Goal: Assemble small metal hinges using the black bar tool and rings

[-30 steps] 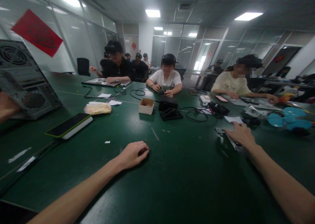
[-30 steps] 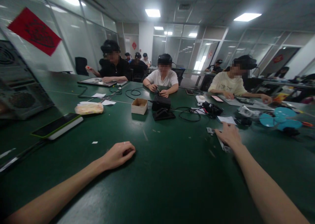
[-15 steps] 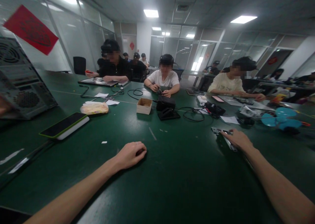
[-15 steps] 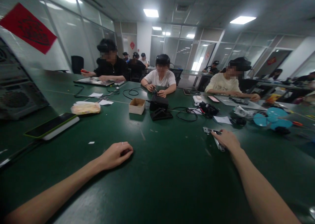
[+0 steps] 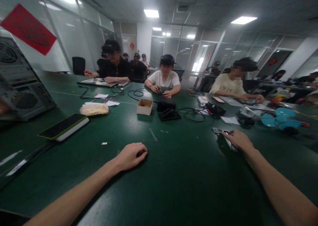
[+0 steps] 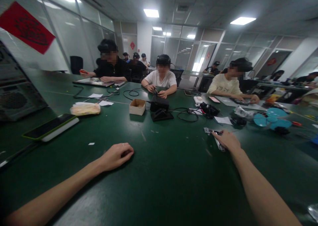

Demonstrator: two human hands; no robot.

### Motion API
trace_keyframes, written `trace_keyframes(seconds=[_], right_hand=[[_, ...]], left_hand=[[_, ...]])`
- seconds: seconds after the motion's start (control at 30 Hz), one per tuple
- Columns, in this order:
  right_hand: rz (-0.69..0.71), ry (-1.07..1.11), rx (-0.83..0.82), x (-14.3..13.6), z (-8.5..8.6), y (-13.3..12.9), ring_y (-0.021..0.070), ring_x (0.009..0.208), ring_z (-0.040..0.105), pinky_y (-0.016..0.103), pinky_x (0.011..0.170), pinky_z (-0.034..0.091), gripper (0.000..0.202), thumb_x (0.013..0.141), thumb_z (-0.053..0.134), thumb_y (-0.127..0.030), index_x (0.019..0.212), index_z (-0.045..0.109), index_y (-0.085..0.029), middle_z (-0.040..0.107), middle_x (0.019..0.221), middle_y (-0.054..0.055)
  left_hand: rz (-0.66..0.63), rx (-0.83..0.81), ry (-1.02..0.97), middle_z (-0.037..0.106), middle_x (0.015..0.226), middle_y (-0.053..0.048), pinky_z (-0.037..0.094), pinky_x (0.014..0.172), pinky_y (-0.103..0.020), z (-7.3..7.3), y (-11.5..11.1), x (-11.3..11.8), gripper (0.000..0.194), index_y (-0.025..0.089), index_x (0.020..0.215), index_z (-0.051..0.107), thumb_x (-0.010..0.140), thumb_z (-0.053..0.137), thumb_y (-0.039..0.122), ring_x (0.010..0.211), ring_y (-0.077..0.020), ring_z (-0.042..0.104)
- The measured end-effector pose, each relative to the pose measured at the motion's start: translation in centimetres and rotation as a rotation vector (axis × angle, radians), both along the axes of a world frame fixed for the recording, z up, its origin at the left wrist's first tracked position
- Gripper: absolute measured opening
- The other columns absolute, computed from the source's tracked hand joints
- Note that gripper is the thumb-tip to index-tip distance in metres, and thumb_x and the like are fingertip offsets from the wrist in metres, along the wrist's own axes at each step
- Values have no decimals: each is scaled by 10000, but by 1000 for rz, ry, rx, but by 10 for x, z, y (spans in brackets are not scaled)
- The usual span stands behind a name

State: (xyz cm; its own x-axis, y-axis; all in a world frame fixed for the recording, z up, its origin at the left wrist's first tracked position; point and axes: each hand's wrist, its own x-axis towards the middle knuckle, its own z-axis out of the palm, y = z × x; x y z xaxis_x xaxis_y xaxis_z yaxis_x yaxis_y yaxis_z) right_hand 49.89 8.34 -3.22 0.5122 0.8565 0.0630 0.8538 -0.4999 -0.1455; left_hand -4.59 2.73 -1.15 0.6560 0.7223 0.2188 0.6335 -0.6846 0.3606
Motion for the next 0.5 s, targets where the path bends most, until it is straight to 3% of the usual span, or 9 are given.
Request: trace_keyframes(seconds=[0.2, 0.33, 0.4, 0.5], right_hand=[[-2, -29, -34, -4, 2, -1, 385, 996, 598, 453, 807, 479, 787, 799, 334, -711, 1171, 539, -49, 602, 1107, 274], [21, -60, -54, -3, 4, -1, 378, 999, 602, 438, 786, 482, 754, 831, 287, -693, 1176, 565, -82, 605, 1106, 267], [50, -78, -62, 2, 7, 1, 362, 982, 616, 419, 769, 485, 645, 881, 284, -602, 1132, 612, -106, 624, 1093, 255], [94, -118, -73, 14, 12, 6, 311, 906, 656, 356, 714, 494, 410, 908, 348, -339, 992, 688, -125, 675, 1030, 211]], left_hand=[[-4, -5, -4, 609, 760, -22, 414, 625, -239, -1, 0, -1, 167, 166, 891, 615, 889, 464, 235, 652, -142, 557], [-4, -1, -1, 606, 764, -26, 411, 624, -243, -1, 0, -2, 159, 164, 887, 614, 888, 471, 233, 659, -147, 557], [0, -3, -2, 606, 762, -25, 409, 619, -242, 0, -1, -1, 153, 166, 883, 615, 886, 476, 229, 656, -147, 556], [1, -10, -5, 609, 768, -21, 411, 622, -238, 1, -1, -1, 146, 172, 887, 616, 885, 482, 229, 661, -144, 557]])
